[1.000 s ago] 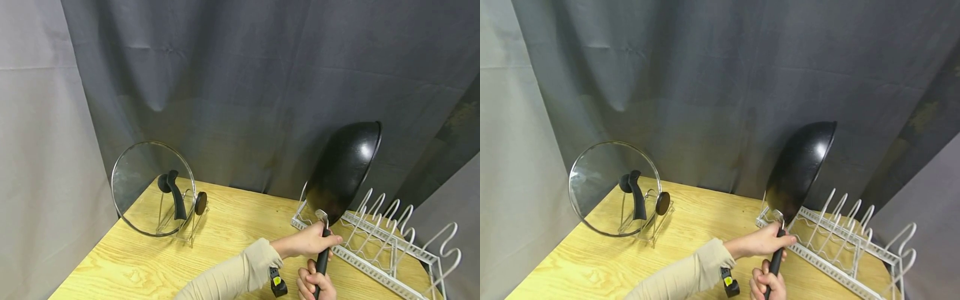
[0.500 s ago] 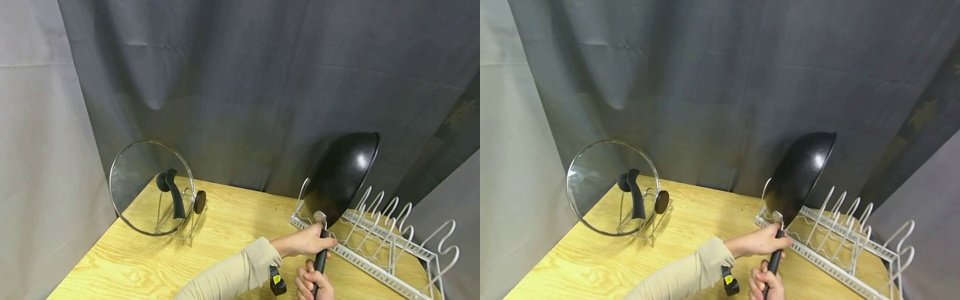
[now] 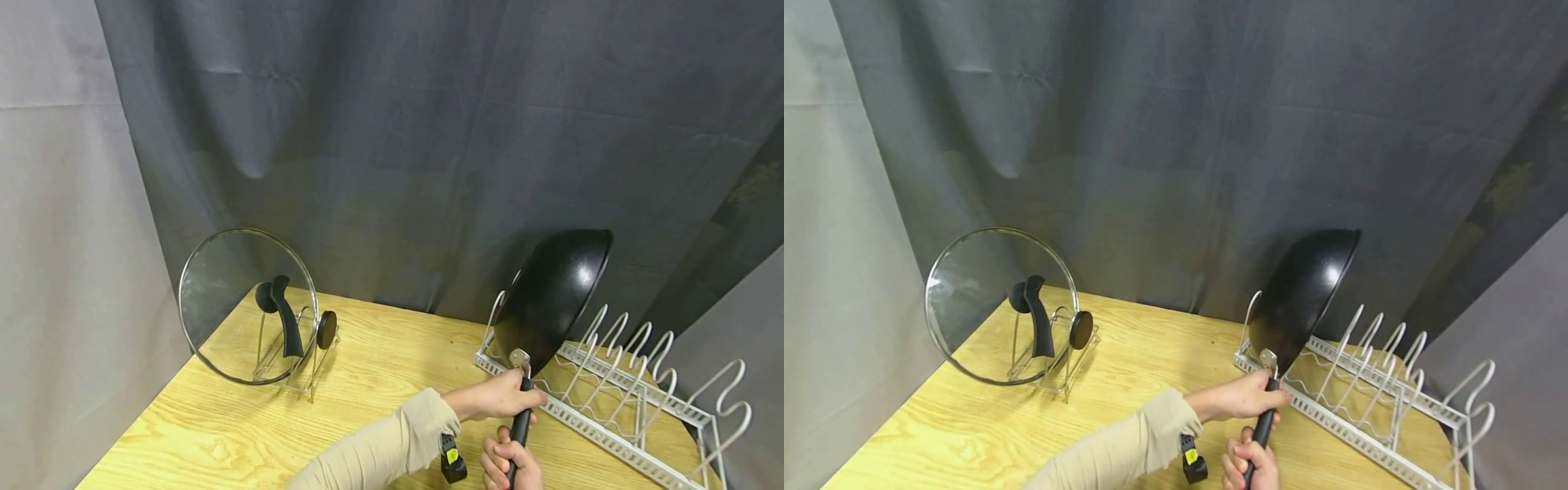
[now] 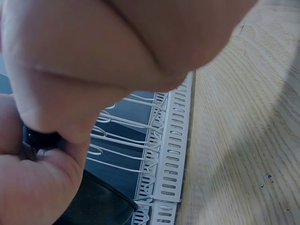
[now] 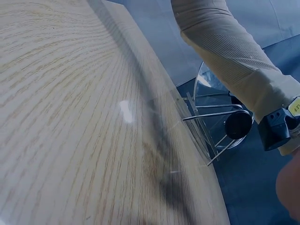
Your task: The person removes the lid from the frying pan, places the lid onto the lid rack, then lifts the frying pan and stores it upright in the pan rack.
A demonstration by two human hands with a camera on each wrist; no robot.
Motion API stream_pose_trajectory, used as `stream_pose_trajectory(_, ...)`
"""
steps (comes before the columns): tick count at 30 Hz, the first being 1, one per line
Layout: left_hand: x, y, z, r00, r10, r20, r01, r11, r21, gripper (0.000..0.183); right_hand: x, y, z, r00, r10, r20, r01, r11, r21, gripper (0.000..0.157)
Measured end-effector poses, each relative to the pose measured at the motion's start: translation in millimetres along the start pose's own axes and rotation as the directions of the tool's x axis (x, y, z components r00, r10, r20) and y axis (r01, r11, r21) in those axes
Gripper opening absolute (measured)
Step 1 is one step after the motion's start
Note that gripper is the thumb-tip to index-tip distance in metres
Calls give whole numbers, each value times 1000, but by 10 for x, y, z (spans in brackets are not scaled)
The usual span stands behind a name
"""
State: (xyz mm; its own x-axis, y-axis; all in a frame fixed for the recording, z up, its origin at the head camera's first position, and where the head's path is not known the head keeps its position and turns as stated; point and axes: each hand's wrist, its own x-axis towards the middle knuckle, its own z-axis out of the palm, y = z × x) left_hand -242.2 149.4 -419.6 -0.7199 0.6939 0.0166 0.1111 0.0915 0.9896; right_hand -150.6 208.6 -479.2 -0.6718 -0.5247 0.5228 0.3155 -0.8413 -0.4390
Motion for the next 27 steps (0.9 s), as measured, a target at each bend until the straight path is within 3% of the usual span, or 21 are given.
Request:
stream_pose_trajectory(12,14,-101,52,995,-76,-65,77,997,10,31,-19,8,-34,1000,5,-16,-5,1000,8,24)
stream_pose_trajectory(19,69,-121,34,997,-69,-44,69,998,1,33,-20,-15,-35,998,14,-63,-13,1000,19,22)
stream_pose_trajectory(22,83,-116,23,997,-75,-32,75,997,-26,26,4,-38,-6,996,31,-79,-28,999,31,16)
stream_pose_trajectory(27,97,-111,14,996,-90,-26,89,995,-53,21,20,-58,18,993,48,-113,-44,998,36,20)
